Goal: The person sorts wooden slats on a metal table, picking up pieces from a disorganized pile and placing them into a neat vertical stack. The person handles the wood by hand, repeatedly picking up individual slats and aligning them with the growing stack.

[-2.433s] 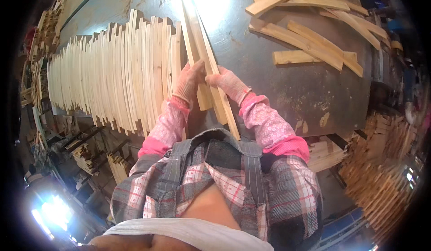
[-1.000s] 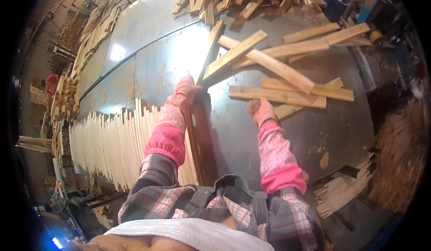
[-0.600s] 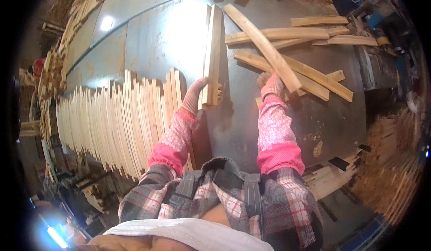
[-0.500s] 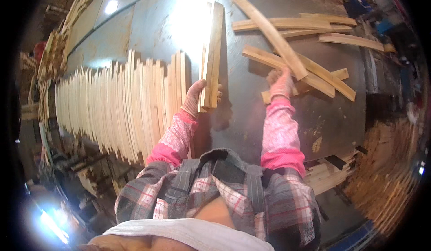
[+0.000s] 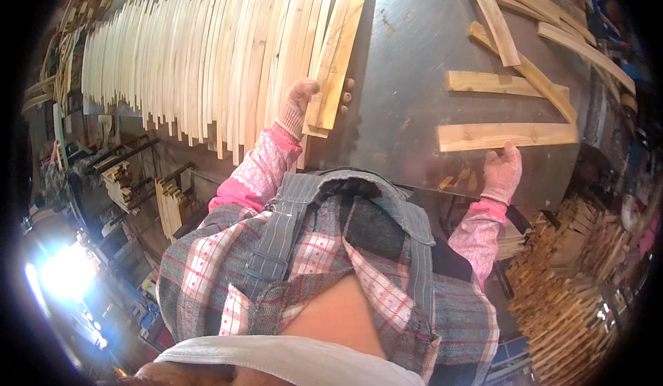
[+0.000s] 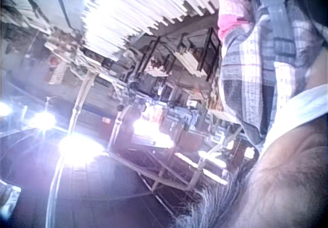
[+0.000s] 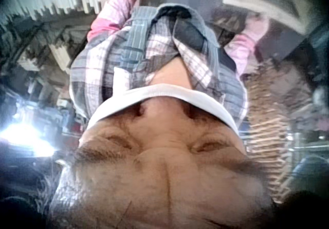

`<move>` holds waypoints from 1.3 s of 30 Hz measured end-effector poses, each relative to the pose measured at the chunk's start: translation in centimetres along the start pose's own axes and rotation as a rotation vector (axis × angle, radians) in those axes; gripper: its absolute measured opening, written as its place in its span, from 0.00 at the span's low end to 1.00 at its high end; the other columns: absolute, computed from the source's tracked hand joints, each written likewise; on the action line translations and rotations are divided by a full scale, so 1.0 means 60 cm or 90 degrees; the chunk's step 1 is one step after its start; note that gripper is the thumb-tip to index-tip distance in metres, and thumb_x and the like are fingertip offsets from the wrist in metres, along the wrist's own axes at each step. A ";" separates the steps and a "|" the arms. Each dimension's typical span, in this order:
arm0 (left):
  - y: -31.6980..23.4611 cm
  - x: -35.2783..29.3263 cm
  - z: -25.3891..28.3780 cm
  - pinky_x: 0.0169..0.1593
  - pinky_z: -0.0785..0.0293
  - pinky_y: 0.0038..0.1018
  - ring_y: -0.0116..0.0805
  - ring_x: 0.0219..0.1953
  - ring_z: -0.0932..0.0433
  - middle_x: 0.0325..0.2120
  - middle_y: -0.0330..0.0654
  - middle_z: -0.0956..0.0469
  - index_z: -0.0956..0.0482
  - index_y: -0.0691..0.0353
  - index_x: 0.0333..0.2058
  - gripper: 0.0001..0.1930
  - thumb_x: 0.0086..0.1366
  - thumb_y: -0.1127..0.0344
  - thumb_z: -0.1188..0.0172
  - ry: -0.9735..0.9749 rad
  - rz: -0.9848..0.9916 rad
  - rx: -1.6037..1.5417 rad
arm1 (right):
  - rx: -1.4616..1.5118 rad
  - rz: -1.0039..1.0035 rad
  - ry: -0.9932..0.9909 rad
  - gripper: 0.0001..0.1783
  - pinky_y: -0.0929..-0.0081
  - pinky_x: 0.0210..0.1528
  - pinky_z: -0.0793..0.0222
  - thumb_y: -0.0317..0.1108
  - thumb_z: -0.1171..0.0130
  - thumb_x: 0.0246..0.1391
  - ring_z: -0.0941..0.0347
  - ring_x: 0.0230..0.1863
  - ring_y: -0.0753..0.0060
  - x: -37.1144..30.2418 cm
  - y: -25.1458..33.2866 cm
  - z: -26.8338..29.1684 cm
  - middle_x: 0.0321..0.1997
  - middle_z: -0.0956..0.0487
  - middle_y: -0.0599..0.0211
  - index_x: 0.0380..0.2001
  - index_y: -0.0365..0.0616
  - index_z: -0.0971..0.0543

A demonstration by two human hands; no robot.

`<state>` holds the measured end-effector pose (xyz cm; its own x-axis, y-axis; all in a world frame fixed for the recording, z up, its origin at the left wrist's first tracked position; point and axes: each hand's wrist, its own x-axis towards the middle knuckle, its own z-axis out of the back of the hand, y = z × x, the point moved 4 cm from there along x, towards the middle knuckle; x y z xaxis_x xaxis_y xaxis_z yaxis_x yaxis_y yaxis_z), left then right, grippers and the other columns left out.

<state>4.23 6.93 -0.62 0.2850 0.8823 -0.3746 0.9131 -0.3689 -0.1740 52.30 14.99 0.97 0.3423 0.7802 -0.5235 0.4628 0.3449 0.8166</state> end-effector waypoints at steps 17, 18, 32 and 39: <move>0.045 -0.099 0.073 0.37 0.24 0.31 0.31 0.32 0.21 0.35 0.41 0.16 0.17 0.62 0.41 0.12 0.61 0.65 0.34 -0.140 -0.133 0.092 | -0.880 0.299 0.786 0.09 0.72 0.27 0.32 0.36 0.41 0.59 0.27 0.27 0.75 -0.330 -0.253 -0.832 0.28 0.22 0.69 0.33 0.43 0.18; 0.042 -0.112 0.074 0.38 0.24 0.32 0.32 0.33 0.21 0.35 0.41 0.16 0.17 0.62 0.42 0.12 0.61 0.65 0.35 -0.136 -0.129 0.065 | -0.984 0.360 0.791 0.10 0.68 0.32 0.30 0.37 0.42 0.60 0.25 0.31 0.71 -0.374 -0.325 -0.865 0.32 0.21 0.66 0.37 0.42 0.18; 0.028 -0.137 0.036 0.51 0.16 0.41 0.42 0.44 0.15 0.42 0.45 0.16 0.19 0.63 0.48 0.15 0.67 0.63 0.37 -0.094 0.042 0.089 | -0.852 0.498 0.427 0.33 0.58 0.57 0.26 0.50 0.31 0.54 0.20 0.50 0.50 -0.272 -0.188 -0.629 0.52 0.18 0.46 0.55 0.35 0.22; 0.053 -0.057 -0.017 0.48 0.21 0.28 0.28 0.40 0.20 0.41 0.39 0.16 0.21 0.64 0.53 0.19 0.66 0.65 0.32 -0.177 -0.029 0.391 | -0.455 -0.174 0.462 0.28 0.67 0.45 0.25 0.48 0.32 0.56 0.21 0.40 0.68 -0.239 -0.267 -0.389 0.40 0.15 0.58 0.47 0.32 0.18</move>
<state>6.45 3.06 1.05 0.0897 0.8235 -0.5601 0.5681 -0.5042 -0.6504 20.86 10.46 1.05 -0.3817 0.6733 -0.6333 -0.2203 0.5991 0.7698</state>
